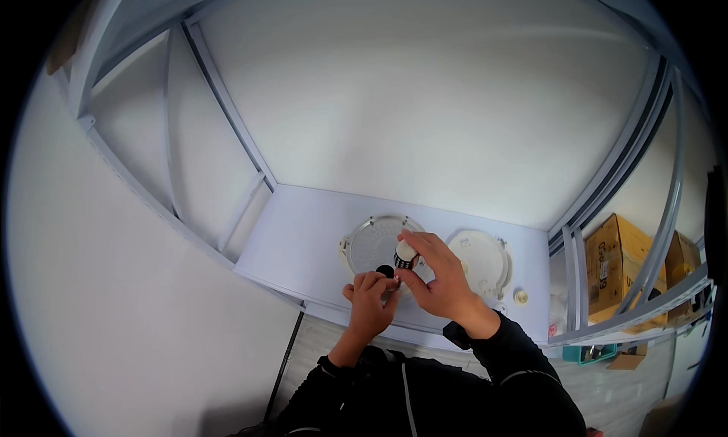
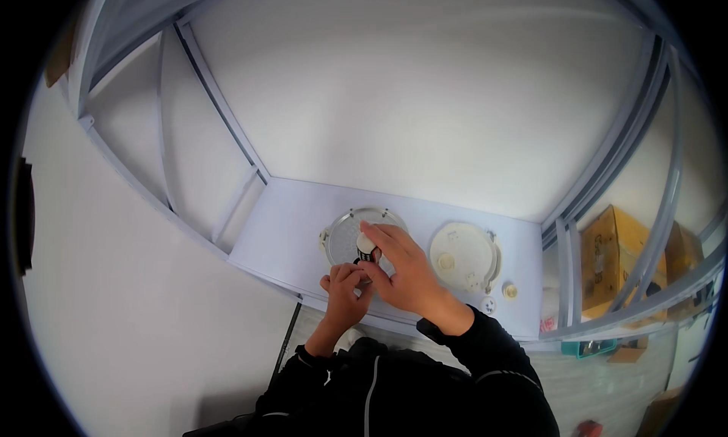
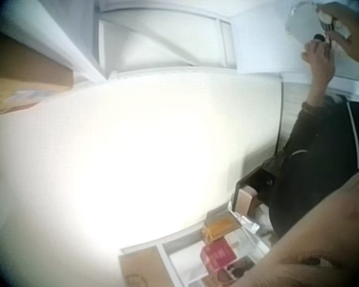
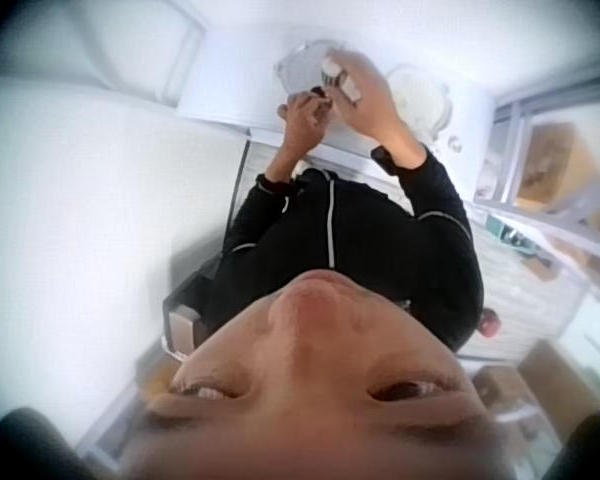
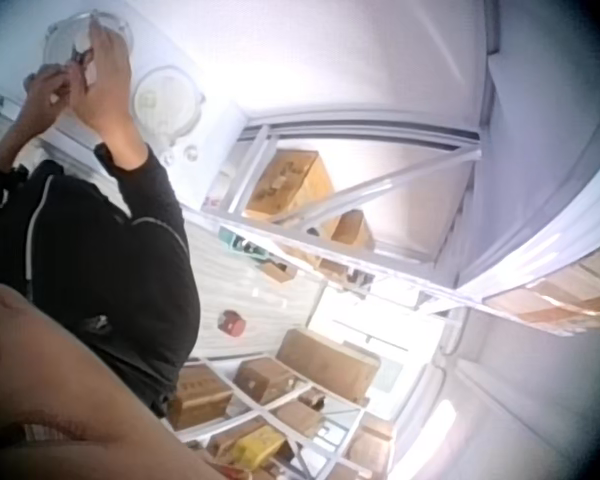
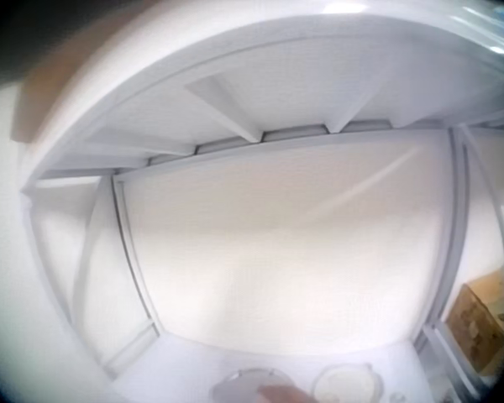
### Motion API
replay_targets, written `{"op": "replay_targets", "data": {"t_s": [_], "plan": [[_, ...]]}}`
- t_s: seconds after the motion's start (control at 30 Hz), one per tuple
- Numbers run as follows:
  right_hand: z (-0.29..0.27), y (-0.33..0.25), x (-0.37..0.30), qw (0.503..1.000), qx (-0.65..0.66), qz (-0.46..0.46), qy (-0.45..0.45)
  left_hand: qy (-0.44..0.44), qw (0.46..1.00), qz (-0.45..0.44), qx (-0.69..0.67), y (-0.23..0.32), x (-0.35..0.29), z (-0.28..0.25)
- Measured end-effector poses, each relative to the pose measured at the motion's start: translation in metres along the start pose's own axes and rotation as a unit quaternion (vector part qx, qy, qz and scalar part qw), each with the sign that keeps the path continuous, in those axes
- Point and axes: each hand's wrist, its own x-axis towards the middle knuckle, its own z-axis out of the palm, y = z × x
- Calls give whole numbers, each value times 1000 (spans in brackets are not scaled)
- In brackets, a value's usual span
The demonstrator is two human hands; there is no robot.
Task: The person assembles a white appliance by inserting a small cylindrical component into a circular housing and securing it with a screwdriver. They then attach a circular cover plate, aligning it and fastening multiple screws around the perimeter.
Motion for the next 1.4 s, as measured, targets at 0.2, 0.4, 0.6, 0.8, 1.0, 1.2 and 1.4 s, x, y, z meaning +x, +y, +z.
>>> {"op": "replay_targets", "data": {"t_s": [0.2, 0.4, 0.6, 0.8, 1.0, 1.2, 1.4], "plan": [[-4, 0, 0, 999, 27, -16, -9, 9, 1000, 13, -7, 4, 3, -1], [-8, 3, 1, 998, 27, -49, -32, -9, 1000, 16, 13, 4, 2, -3], [-11, 5, 2, 998, 47, -36, -38, -20, 999, 19, 22, 2, 3, -5], [-11, 17, -3, 994, 97, -38, 12, 1, 1000, 13, 9, 3, 3, 0], [-16, 31, -6, 988, 114, -62, 82, 5, 1000, -17, -3, 9, 7, 2], [-29, 34, -8, 987, 99, -73, 106, 29, 998, -2, 50, 16, 19, 8], [-39, 40, -15, 988, 71, -76, 113, 21, 998, -7, 60, 16, 20, 12]]}}
